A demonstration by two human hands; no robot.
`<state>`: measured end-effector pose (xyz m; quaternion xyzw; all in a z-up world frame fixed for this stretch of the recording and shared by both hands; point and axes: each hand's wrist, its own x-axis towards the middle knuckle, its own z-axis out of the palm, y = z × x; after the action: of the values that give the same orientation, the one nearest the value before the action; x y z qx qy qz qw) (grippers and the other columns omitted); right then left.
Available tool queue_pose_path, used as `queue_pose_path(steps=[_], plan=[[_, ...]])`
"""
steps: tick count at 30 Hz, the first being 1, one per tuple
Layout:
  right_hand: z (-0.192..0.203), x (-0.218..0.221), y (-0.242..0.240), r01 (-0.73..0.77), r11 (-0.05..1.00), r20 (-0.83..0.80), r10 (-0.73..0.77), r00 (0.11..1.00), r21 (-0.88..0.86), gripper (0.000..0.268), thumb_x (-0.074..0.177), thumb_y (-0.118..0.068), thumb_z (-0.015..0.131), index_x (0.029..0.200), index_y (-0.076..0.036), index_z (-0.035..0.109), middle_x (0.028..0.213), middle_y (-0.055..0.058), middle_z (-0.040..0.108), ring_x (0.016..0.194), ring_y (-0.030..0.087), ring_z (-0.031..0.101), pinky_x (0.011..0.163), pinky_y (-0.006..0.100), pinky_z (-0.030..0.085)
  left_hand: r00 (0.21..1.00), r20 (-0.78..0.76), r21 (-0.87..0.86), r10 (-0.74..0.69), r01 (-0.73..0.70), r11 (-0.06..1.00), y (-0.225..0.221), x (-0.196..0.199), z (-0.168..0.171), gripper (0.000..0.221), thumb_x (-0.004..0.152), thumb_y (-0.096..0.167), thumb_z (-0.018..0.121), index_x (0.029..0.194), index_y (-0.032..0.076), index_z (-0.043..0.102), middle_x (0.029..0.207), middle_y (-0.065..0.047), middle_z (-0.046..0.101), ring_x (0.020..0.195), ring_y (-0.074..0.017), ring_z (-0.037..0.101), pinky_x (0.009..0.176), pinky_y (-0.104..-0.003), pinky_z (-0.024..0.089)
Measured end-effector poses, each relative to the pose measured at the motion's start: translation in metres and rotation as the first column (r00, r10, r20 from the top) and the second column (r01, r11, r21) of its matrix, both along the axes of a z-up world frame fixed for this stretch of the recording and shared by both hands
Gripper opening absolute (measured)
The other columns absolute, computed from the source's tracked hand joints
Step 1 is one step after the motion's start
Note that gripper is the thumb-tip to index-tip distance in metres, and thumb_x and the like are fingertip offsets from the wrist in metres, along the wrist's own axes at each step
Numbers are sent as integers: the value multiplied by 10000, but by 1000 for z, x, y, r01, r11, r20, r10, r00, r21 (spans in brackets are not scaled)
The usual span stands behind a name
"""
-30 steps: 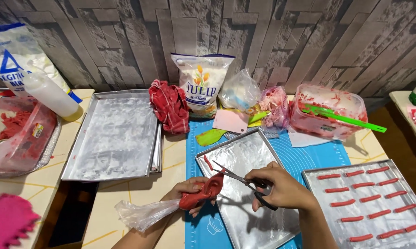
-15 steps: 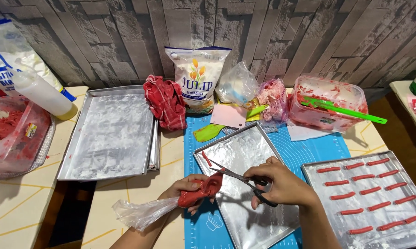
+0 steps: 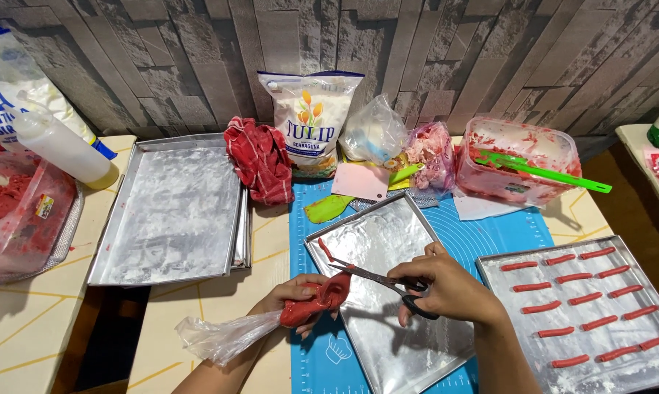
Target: Piping red dough into strips on a baking tray and cutting them into small pieces using scissors.
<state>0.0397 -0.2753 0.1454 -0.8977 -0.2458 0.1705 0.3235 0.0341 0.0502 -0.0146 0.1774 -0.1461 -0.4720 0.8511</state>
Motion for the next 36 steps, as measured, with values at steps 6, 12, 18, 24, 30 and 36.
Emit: queue_pose_path(steps=[6, 12, 18, 24, 30, 36], plan=[[0, 0, -2, 10, 1000, 50, -12, 999, 30, 380, 649, -240, 954, 1017, -225, 862, 800, -86, 853, 694, 98, 569, 876, 309, 288, 1000, -1, 22, 8, -8, 1000, 1, 1, -6, 503, 920, 105, 683, 1386, -27, 547, 1092, -399, 637, 571, -367, 670, 479, -402, 576], [0, 0, -5, -33, 999, 111, 30, 993, 24, 342, 674, -258, 897, 1015, -258, 864, 678, -85, 784, 646, 109, 506, 832, 324, 273, 999, -18, 19, 40, -40, 999, 1, -2, -5, 478, 928, 84, 672, 1379, -20, 554, 1103, -425, 632, 556, -364, 666, 457, -384, 556], [-7, 1, -10, -30, 999, 161, 27, 987, 16, 417, 629, -191, 886, 1036, -276, 867, 653, -77, 746, 653, 128, 496, 826, 332, 273, 999, -8, 2, 37, -37, 999, -1, -1, -7, 511, 928, 82, 672, 1405, -42, 537, 1097, -418, 638, 552, -362, 664, 462, -392, 563], [-4, 0, -11, -33, 999, 167, 32, 985, 4, 431, 650, -126, 812, 1048, -278, 873, 630, -88, 721, 675, 123, 452, 828, 334, 267, 1000, -16, 7, 10, -10, 1000, 1, 1, -6, 480, 929, 97, 694, 1370, -24, 546, 1122, -416, 625, 591, -367, 684, 492, -390, 585], [-11, 3, -17, 16, 1000, 226, -19, 974, 14, 405, 660, -136, 830, 1043, -260, 869, 621, -94, 715, 656, 121, 448, 843, 333, 268, 1000, 14, 23, 25, -25, 999, 2, 3, -8, 514, 907, 128, 709, 1368, -34, 548, 1084, -343, 660, 562, -370, 663, 475, -394, 569], [-15, 11, -22, 395, 918, 276, -375, 885, -21, 422, 726, -247, 834, 1145, -291, 801, 911, -93, 834, 840, 130, 658, 948, 349, 360, 998, 28, -101, 54, -51, 994, 1, 4, 1, 491, 953, 105, 635, 1373, -80, 461, 1116, -368, 643, 565, -334, 677, 461, -345, 562]])
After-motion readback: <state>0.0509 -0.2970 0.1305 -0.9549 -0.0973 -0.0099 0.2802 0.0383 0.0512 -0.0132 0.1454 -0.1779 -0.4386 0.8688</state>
